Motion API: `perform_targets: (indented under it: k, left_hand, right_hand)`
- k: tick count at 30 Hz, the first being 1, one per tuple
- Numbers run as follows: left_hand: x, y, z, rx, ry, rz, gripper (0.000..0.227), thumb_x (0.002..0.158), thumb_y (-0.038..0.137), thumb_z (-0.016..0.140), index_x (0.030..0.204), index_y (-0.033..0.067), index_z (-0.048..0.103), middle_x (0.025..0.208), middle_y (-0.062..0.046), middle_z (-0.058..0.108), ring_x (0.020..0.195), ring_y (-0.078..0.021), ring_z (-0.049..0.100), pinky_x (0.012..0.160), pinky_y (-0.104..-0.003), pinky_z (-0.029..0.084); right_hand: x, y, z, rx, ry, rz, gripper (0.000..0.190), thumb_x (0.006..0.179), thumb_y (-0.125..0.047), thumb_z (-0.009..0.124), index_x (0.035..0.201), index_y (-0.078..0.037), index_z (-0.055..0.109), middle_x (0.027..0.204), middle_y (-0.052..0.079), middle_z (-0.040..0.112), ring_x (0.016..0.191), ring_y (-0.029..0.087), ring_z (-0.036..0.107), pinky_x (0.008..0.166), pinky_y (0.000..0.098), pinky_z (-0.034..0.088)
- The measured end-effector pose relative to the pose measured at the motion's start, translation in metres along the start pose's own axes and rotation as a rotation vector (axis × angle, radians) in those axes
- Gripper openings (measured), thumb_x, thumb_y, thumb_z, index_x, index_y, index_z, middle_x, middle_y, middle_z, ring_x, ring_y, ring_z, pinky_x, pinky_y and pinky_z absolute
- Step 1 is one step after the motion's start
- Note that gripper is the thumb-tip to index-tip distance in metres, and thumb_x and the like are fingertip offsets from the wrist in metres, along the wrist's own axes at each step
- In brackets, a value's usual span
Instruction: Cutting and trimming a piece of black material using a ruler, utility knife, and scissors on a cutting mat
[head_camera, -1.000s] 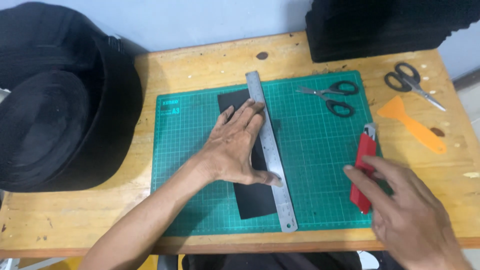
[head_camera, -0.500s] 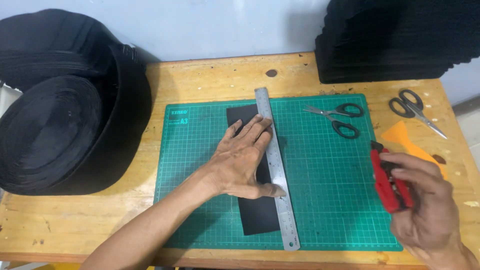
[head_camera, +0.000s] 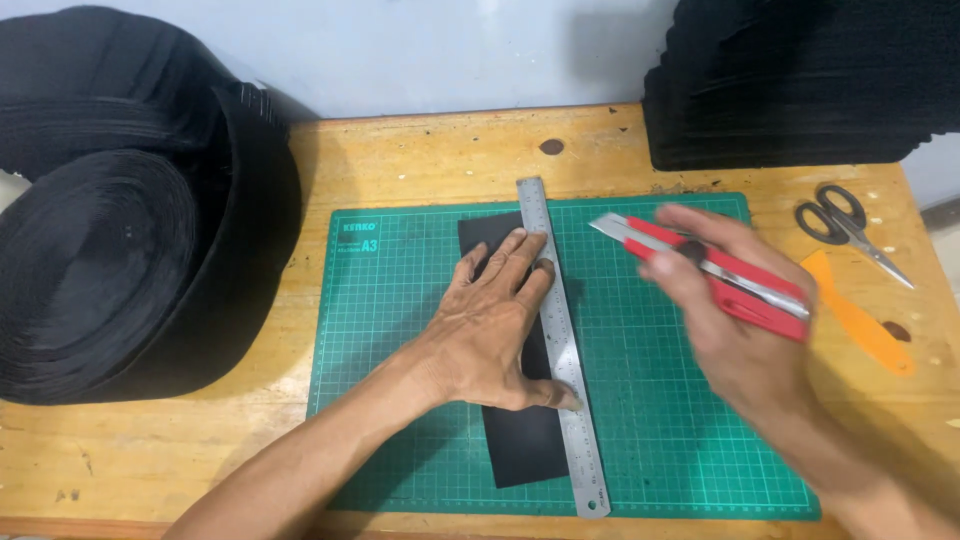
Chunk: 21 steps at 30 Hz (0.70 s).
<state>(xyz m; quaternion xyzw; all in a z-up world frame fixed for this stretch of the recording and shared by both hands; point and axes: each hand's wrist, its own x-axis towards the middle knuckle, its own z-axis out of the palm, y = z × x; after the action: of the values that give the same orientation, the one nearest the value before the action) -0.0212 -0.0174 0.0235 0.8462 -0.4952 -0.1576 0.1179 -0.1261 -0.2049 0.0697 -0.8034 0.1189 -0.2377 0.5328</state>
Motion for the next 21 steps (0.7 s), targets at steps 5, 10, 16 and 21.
perform_targets:
  k: [5, 10, 16, 21]
  left_hand:
    - [-0.001, 0.001, 0.001, 0.011, -0.004, -0.003, 0.135, 0.062, 0.082, 0.088, 0.150, -0.0042, 0.032, 0.169, -0.027, 0.011, 0.157, -0.0408, 0.007, 0.119, -0.065, 0.006]
    - [0.000, 0.001, 0.003, 0.015, -0.001, -0.010, 0.134, 0.062, 0.080, 0.090, 0.149, -0.0036, 0.033, 0.169, -0.027, 0.010, 0.157, -0.0404, 0.006, 0.120, -0.064, 0.006]
    - [0.001, -0.001, 0.004, 0.016, 0.010, 0.006, 0.132, 0.061, 0.082, 0.088, 0.147, -0.0037, 0.035, 0.169, -0.027, 0.013, 0.158, -0.0394, 0.007, 0.120, -0.065, 0.006]
    - [0.000, 0.000, 0.003, 0.018, 0.011, 0.009, 0.133, 0.063, 0.082, 0.087, 0.149, -0.0043, 0.033, 0.169, -0.026, 0.012, 0.157, -0.0399, 0.008, 0.119, -0.066, 0.007]
  right_hand:
    - [0.016, 0.035, 0.025, -0.102, -0.095, -0.151, 0.036, 0.095, -0.018, 0.070, 0.124, 0.003, 0.069, 0.103, 0.013, 0.076, 0.077, 0.016, 0.071, 0.068, 0.0234, 0.060]
    - [0.020, 0.042, 0.036, -0.116, -0.125, -0.384, 0.035, 0.094, -0.009, 0.073, 0.123, 0.009, 0.066, 0.121, 0.023, 0.072, 0.109, 0.030, 0.072, 0.094, 0.0342, 0.060]
    - [0.020, 0.050, 0.038, -0.143, -0.111, -0.445, 0.035, 0.092, -0.005, 0.076, 0.122, 0.011, 0.066, 0.122, 0.025, 0.072, 0.110, 0.033, 0.073, 0.097, 0.0365, 0.061]
    - [0.021, 0.048, 0.036, -0.123, -0.071, -0.446, 0.029, 0.093, -0.003, 0.076, 0.118, 0.011, 0.069, 0.118, 0.024, 0.072, 0.106, 0.032, 0.073, 0.094, 0.0365, 0.060]
